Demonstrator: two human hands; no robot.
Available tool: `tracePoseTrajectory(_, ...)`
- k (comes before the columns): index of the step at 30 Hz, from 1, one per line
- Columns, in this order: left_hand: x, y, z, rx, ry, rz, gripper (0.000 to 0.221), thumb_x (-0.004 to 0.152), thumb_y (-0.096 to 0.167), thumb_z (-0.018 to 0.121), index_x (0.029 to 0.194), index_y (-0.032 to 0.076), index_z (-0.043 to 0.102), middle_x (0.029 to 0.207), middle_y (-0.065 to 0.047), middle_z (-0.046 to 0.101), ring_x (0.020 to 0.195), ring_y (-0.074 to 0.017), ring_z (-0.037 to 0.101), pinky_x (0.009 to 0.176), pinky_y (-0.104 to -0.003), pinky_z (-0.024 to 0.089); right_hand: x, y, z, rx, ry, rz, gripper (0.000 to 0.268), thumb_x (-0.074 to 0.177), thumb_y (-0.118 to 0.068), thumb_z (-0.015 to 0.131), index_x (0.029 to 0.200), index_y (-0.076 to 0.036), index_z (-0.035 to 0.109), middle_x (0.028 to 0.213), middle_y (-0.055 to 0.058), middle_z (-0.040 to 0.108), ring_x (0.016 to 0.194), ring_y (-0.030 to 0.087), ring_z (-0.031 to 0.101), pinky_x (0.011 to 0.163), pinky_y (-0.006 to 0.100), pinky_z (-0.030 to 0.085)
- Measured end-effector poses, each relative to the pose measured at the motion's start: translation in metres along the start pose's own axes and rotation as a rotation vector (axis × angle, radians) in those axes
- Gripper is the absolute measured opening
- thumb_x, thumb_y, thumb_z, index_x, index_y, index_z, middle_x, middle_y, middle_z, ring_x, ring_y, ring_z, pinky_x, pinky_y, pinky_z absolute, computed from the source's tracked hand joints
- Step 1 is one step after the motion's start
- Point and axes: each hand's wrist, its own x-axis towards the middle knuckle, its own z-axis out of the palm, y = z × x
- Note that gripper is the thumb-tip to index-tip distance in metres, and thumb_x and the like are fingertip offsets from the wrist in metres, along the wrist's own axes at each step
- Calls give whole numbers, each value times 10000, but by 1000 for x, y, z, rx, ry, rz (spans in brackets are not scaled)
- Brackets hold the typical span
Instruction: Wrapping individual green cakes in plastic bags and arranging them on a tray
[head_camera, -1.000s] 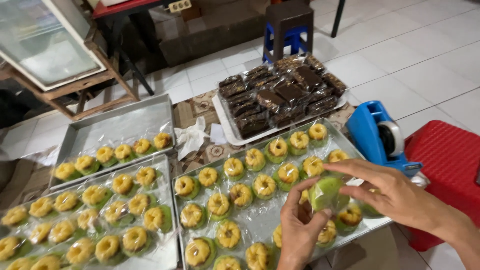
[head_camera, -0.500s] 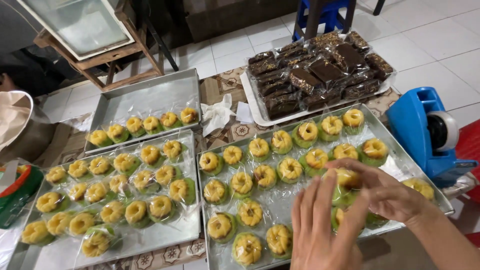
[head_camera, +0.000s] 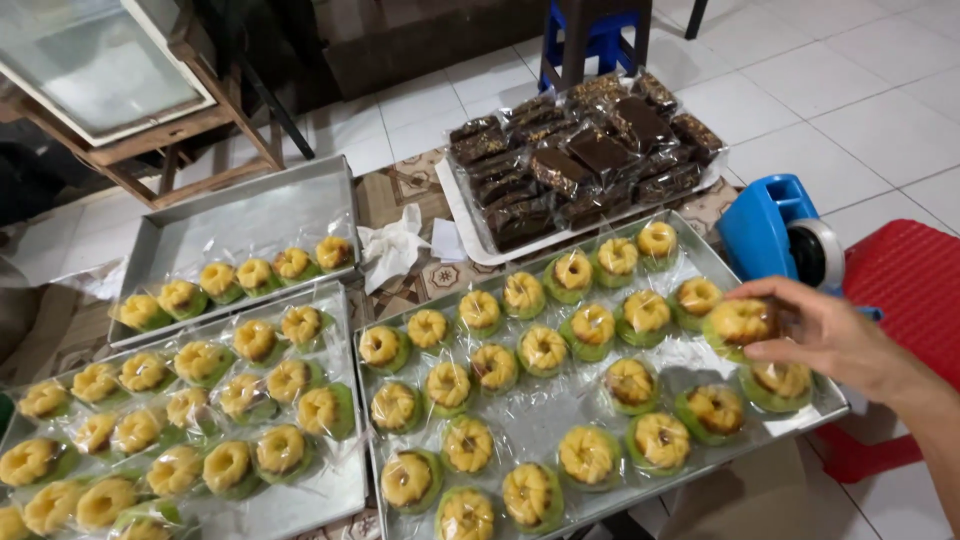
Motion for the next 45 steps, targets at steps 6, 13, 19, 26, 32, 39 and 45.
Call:
tracePoseTrajectory(6, 9, -5, -3, -121, 29, 4, 266, 810, -103, 588, 982, 60, 709, 971, -106, 755, 904, -226, 756, 809, -332, 649, 10, 30, 16, -215, -18, -61, 557, 757, -118, 816, 1278, -249, 669, 1473, 65, 638, 1282, 346, 681, 830, 537, 779)
tracePoseTrajectory(13, -18, -123, 55, 346, -419, -420, 378, 988, 210, 618, 1350, 116, 566, 1259, -125, 540, 1094, -415, 565, 804, -603, 500, 34, 70, 19, -722, -28, -355, 452, 779, -132, 849, 1151, -328, 683, 1364, -96, 668, 1330, 133, 614, 1051, 386, 567)
tracePoseTrajectory(19, -6, -137, 79, 454, -659, -549, 681, 932, 39, 654, 1525, 69, 320, 1366, -267, 424, 1118, -491, 531, 892, -624, 496, 28, 47, 23, -1105, -51, -247, 703, 822, -306, 824, 1418, -432, 473, 1498, -136, 532, 1292, 177, 620, 874, 413, 685)
tracePoseTrajectory(26, -8, -166, 91, 412, -738, -534, 564, 896, 116, 708, 1369, 120, 400, 1289, -210, 494, 1104, -481, 523, 821, -625, 500, 19, 34, 33, -1320, -119, -73, 801, 924, 98, 504, 1479, -465, 370, 1616, -114, 340, 1491, 153, 366, 1037, 381, 484)
tracePoseTrajectory(32, 9, -146, 72, 293, -774, -633, 464, 894, 116, 757, 1226, 119, 433, 1156, -99, 582, 1059, -251, 524, 935, -398, 509, 30, 52, 34, -1143, -163, -320, 658, 874, -291, 783, 1460, -396, 502, 1600, -28, 375, 1491, 211, 380, 1208, 494, 398)
tracePoseTrajectory(39, 14, -162, 53, -423, -379, -1009, 468, 827, -24, 724, 1214, 125, 507, 1265, -138, 642, 1106, -285, 707, 926, -428, 660, 28, 30, 12, -793, -111, -222, 527, 929, -330, 661, 1441, -385, 549, 1561, -10, 502, 1301, 186, 634, 1111, 453, 547)
tracePoseTrajectory(45, 12, -163, 52, -799, -117, -1108, 432, 799, 28, 767, 1200, 81, 617, 1099, -159, 682, 866, -278, 708, 719, -349, 640, 19, 11, 9, -816, -119, -152, 633, 883, -474, 682, 1483, -411, 489, 1578, -24, 472, 1416, 186, 540, 1112, 434, 534)
